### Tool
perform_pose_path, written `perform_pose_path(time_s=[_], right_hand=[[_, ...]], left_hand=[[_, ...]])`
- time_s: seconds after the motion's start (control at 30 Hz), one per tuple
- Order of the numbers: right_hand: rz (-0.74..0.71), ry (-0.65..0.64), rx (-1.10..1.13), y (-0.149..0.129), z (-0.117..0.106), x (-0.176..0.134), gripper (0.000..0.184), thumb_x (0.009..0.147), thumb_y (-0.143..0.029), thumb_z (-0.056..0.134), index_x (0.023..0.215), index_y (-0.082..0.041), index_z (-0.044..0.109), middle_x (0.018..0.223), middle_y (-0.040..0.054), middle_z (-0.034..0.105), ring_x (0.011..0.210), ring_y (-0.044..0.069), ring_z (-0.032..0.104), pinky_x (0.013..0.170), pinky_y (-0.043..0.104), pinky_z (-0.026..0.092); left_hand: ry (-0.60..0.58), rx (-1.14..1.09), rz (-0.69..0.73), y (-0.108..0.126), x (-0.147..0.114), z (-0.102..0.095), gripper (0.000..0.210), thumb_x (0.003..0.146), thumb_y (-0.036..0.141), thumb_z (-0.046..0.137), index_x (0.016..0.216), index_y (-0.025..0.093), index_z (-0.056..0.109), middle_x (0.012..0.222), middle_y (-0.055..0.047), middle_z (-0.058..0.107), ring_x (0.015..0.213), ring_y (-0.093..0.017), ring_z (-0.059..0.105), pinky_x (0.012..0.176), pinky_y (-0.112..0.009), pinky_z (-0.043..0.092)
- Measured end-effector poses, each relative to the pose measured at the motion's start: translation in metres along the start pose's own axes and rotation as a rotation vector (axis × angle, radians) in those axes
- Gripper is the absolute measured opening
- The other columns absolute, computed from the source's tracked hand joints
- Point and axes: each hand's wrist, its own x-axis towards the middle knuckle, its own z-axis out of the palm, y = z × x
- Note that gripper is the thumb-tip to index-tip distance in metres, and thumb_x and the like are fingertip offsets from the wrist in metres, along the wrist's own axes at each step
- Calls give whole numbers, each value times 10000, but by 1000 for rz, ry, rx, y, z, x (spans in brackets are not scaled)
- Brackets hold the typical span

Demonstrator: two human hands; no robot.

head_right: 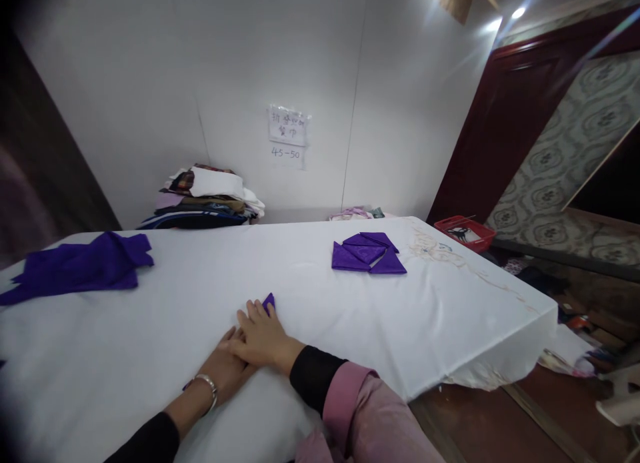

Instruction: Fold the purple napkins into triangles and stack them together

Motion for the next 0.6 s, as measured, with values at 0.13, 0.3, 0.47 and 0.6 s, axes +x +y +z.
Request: perform_pose_path(time_s=[0.13, 0.3, 0.47, 0.6], right_hand=[[59, -13, 25, 13, 8, 2, 686, 887, -557, 321, 1410, -121, 240, 1495, 143, 144, 1373, 278, 81, 1096, 467, 114], [42, 21, 21, 16, 9, 0, 674, 893, -548, 320, 1428, -160, 192, 1501, 121, 136, 1375, 260, 93, 1098, 454, 118], [28, 40, 10, 15, 12, -2, 704, 880, -595, 297, 1426, -160, 199, 1490, 129, 181, 1375, 229, 109, 1102, 442, 114], [13, 41, -34, 17, 14, -2, 747, 857, -641, 288, 1407, -136, 255, 1484, 145, 191, 1370, 260, 122, 1099, 454, 122]], left_hand=[[-12, 7, -29, -2, 0, 3, 673, 816, 517, 383, 1398, 196, 277, 1465, -90, 281, 1355, -274, 200, 1087, -461, 142], [-13, 7, -22, 0, -1, 1, 688, 811, 489, 393, 1413, 193, 241, 1470, -87, 272, 1351, -265, 215, 1089, -449, 157], [68, 23, -87, -11, -14, 10, 772, 787, 580, 402, 1420, 178, 218, 1468, -109, 270, 1354, -274, 210, 1074, -474, 194], [75, 53, -187, -34, -37, 15, 768, 783, 635, 365, 1386, 162, 321, 1437, -117, 332, 1339, -279, 254, 1070, -487, 207]])
